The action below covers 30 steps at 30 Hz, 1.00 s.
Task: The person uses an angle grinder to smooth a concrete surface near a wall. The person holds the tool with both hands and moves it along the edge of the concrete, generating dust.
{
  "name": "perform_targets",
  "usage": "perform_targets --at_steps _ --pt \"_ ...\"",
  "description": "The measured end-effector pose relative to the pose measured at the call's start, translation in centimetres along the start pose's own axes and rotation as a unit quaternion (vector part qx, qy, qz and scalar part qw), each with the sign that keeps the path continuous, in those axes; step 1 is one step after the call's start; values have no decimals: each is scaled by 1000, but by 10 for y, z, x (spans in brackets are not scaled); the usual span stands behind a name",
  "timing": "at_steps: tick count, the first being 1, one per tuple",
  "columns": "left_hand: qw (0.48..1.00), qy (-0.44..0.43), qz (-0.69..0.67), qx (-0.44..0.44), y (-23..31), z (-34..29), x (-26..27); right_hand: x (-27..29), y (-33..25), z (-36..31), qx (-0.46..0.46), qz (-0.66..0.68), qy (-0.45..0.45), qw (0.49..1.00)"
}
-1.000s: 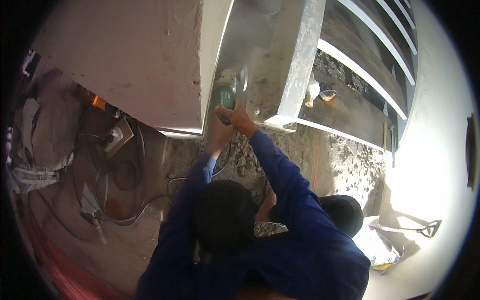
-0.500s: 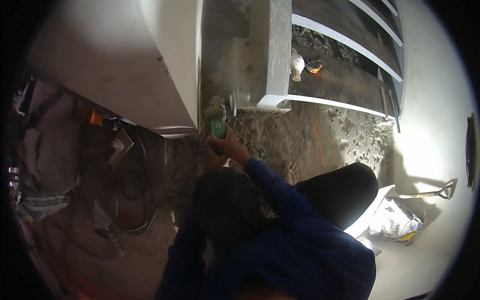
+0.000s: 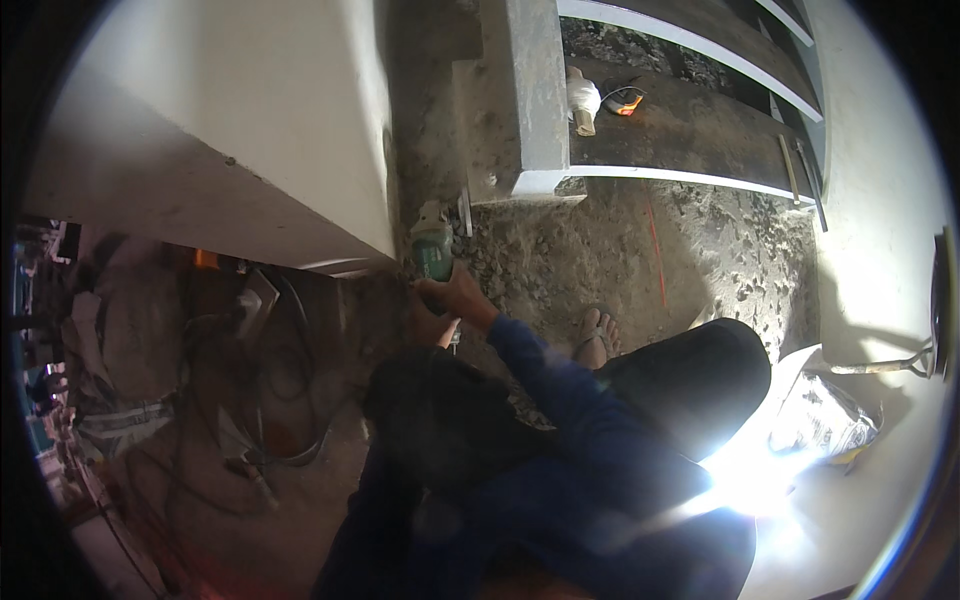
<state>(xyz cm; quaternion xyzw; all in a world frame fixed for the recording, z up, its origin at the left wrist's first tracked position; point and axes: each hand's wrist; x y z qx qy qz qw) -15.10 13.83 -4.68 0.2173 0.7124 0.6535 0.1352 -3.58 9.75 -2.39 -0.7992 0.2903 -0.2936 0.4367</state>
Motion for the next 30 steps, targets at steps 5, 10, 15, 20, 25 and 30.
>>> perform_targets --at_steps 5,10,15,20,25,30 --pt "1000 5 3 -8 -7 2 -2 7 -11 -3 29 26 -20 999" --pt "999 -7 27 -19 3 11 3 5 -25 -1 35 52 -23 998" --pt "998 -18 51 -34 29 24 5 -11 -27 14 29 34 20 999" --pt "993 -31 102 54 40 29 7 -9 -22 18 14 67 21 997" --pt "989 -16 131 63 35 32 2 -10 -20 28 33 39 46 998" --pt "994 -27 101 37 35 36 -1 -10 -13 36 57 54 35 996"
Point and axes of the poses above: each hand's wrist, its own z-axis towards the middle knuckle, its own x-axis out of the back of the hand, y = z × x, and after that the axes turned 13 degrees about y, right-handed
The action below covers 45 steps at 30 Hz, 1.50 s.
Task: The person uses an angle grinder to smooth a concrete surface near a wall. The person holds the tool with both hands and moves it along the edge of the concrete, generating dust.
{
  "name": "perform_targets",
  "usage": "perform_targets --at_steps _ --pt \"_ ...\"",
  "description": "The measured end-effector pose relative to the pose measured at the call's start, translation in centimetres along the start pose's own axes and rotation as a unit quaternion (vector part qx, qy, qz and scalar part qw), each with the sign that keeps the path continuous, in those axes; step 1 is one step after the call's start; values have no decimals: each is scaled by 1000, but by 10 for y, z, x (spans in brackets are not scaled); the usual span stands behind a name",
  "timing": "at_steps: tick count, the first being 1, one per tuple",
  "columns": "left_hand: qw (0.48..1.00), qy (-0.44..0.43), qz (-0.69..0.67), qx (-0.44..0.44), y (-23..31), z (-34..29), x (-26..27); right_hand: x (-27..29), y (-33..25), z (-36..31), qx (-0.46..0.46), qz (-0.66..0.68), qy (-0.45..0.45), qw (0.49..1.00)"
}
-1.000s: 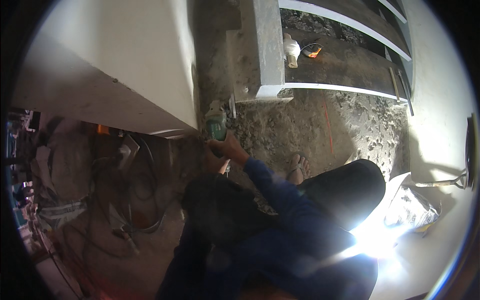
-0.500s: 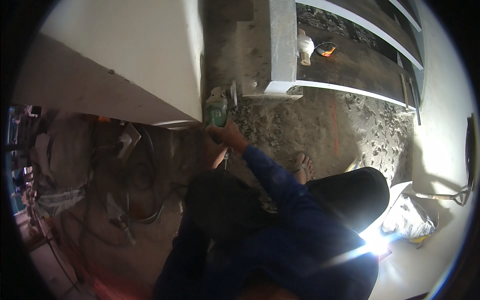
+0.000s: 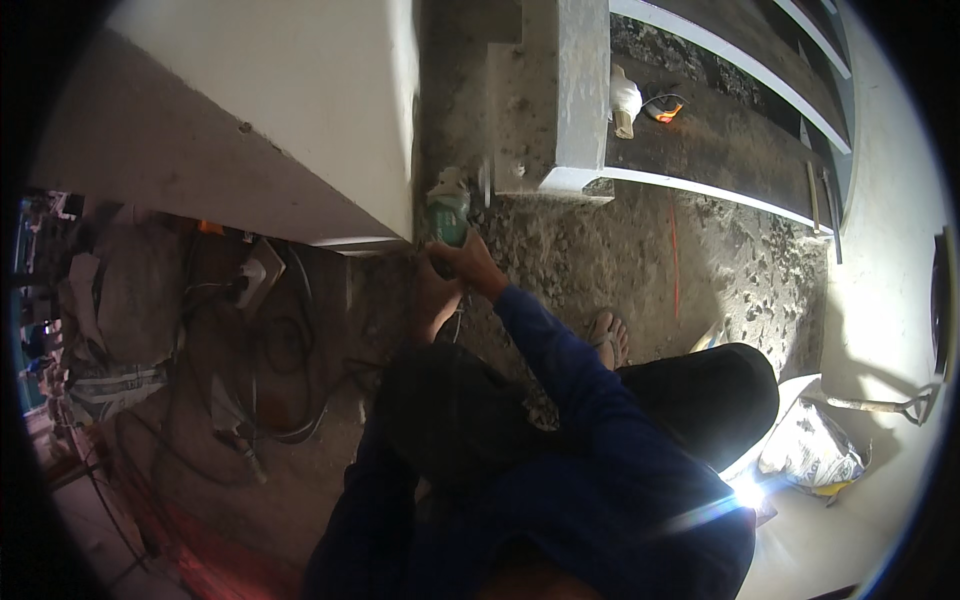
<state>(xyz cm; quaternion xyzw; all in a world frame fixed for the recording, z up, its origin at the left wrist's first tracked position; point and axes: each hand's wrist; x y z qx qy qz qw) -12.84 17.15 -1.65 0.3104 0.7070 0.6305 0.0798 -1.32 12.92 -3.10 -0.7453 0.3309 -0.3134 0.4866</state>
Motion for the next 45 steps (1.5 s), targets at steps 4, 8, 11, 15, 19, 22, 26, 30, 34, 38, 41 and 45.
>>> perform_targets --at_steps 4,8,11,15,19,22,26,30,34,38,41,45 --pt "997 15 80 17 -1 1 -6 10 1 3 -32 -8 -13 999" --pt "998 29 52 -3 -1 11 -16 13 -7 8 -42 -12 -23 999" --pt "999 15 12 -29 7 20 -19 13 -16 12 -17 19 -11 1000" --pt "999 31 21 -14 23 27 -23 16 -31 25 10 25 -35 999" --pt "998 24 54 -5 32 48 -27 21 -45 38 8 20 -57 998" --pt "995 53 76 -43 31 58 -31 22 -49 52 17 -46 -45 998" --pt "994 52 82 -48 23 49 -26 12 -30 51 -14 -15 -38 999" --pt "994 40 101 -13 8 14 -11 8 -4 17 2 12 -32 999" --pt "993 6 -118 24 -11 -17 -3 7 -7 -26 -54 -2 -32 998" --pt "997 31 -77 8 -40 -44 3 11 -25 -67 -46 -3 -36 998" --pt "998 34 -51 6 -53 -52 8 11 -29 -82 -61 -5 -35 998" --pt "996 52 48 48 -41 -50 10 5 -21 -70 -35 11 -46 998"
Point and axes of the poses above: each hand's wrist, its own z-axis towards the middle knuckle, its own x-axis out of the back of the hand, y = z × x, and after that the axes turned 13 degrees about y, right-handed
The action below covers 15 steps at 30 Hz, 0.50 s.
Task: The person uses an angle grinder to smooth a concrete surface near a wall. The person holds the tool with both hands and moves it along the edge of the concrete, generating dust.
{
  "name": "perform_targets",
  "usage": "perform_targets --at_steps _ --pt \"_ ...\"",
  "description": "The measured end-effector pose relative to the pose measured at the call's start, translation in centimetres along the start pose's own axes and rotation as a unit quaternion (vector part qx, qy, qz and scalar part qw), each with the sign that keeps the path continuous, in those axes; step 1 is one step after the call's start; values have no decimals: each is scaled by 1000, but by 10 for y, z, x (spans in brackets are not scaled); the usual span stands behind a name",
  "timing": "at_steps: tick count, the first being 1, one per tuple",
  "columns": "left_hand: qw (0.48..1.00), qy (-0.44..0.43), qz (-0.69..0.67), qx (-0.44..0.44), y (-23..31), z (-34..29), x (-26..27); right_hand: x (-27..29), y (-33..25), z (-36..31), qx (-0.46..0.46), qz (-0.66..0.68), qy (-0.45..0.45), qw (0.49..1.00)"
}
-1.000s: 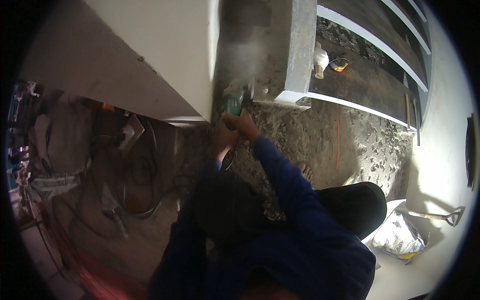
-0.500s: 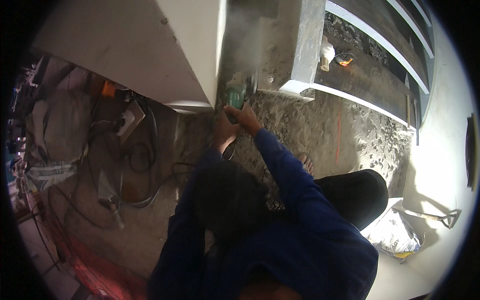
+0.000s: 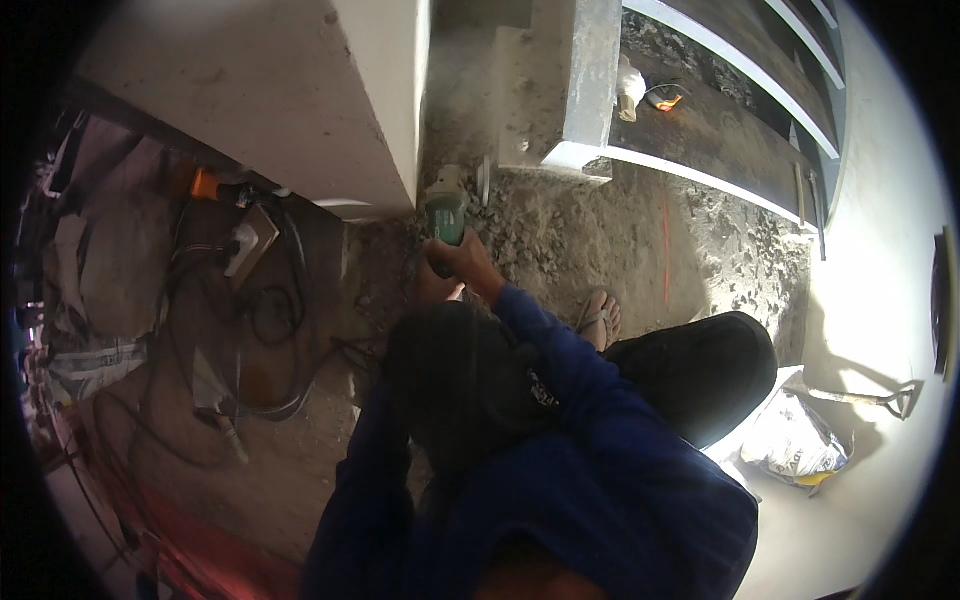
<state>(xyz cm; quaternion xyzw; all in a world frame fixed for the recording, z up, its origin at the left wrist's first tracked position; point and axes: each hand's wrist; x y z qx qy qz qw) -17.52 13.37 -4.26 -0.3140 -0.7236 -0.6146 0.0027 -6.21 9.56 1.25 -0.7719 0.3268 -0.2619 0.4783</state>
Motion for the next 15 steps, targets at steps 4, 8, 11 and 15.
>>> perform_targets --at_steps 4,8,11,15 --pt "999 -34 -4 15 28 15 -3 4 7 29 8 -14 8 1000" --pt "995 -45 -84 -42 45 33 -13 7 3 51 29 2 37 999" --pt "992 -53 -104 -54 52 46 -20 11 -6 62 36 5 30 999" --pt "996 -49 -54 -47 63 64 -28 16 -25 76 22 -4 21 1000"
Point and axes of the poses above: each hand's wrist, its own z-axis towards the middle knuckle, its own x-axis out of the back of the hand, y = z × x, and after that the axes turned 13 degrees about y, right-handed
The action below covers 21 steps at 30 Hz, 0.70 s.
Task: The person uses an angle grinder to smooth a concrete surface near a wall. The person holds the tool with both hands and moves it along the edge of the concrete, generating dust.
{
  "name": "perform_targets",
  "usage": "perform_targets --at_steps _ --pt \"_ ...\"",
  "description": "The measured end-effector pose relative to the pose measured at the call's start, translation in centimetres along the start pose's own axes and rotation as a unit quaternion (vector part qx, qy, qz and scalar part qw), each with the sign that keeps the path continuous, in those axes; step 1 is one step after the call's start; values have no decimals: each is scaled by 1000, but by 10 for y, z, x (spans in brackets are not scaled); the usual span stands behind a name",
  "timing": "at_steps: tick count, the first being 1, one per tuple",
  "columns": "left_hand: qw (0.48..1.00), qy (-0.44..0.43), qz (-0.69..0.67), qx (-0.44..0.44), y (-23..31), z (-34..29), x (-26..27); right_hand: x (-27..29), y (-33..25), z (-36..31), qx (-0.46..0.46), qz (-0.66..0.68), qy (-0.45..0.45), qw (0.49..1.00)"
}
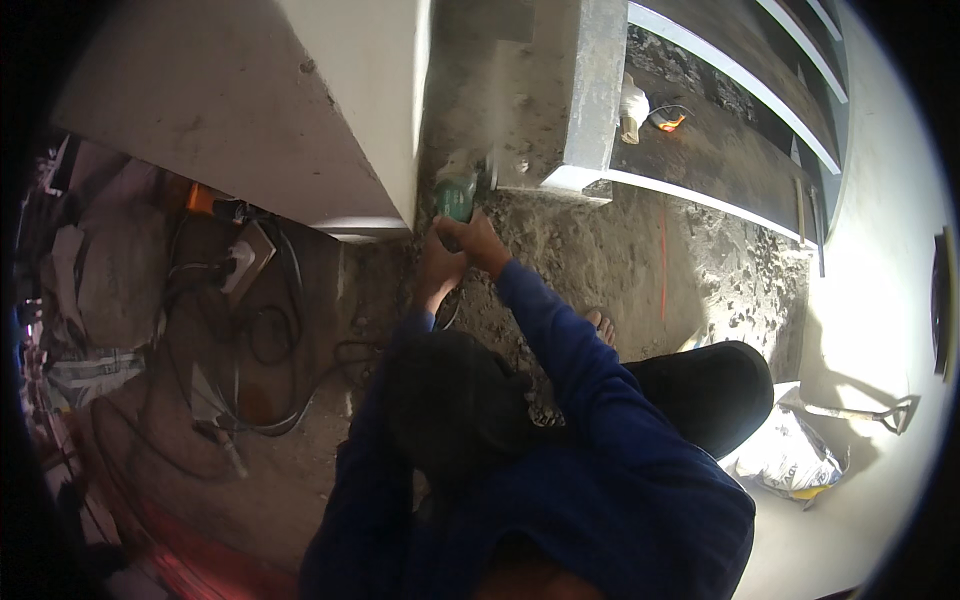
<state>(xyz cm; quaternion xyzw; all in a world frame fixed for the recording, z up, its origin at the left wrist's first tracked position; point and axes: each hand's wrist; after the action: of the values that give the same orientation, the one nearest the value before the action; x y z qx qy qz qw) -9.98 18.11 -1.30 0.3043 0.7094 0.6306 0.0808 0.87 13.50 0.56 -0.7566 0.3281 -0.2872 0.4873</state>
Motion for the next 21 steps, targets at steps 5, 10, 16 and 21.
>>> perform_targets --at_steps 5,10,16,21 --pt "998 19 68 2 10 25 -9 7 -8 25 -16 -9 -7 1000" --pt "998 19 56 -22 14 48 -17 -1 4 67 -23 -63 22 997" --pt "992 19 125 4 15 63 -19 6 0 81 -28 6 -48 998" --pt "996 49 52 -56 -7 16 -7 8 12 26 66 -53 -51 995"
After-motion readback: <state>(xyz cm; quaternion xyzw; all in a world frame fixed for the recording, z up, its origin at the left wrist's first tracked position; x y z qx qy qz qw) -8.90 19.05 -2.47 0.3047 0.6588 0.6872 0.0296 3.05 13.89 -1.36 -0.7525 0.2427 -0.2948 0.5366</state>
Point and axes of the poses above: each hand's wrist, its own z-axis towards the middle knuckle, its own x-axis out of the back of the hand, y = z × x, and after that the axes turned 13 degrees about y, right-handed
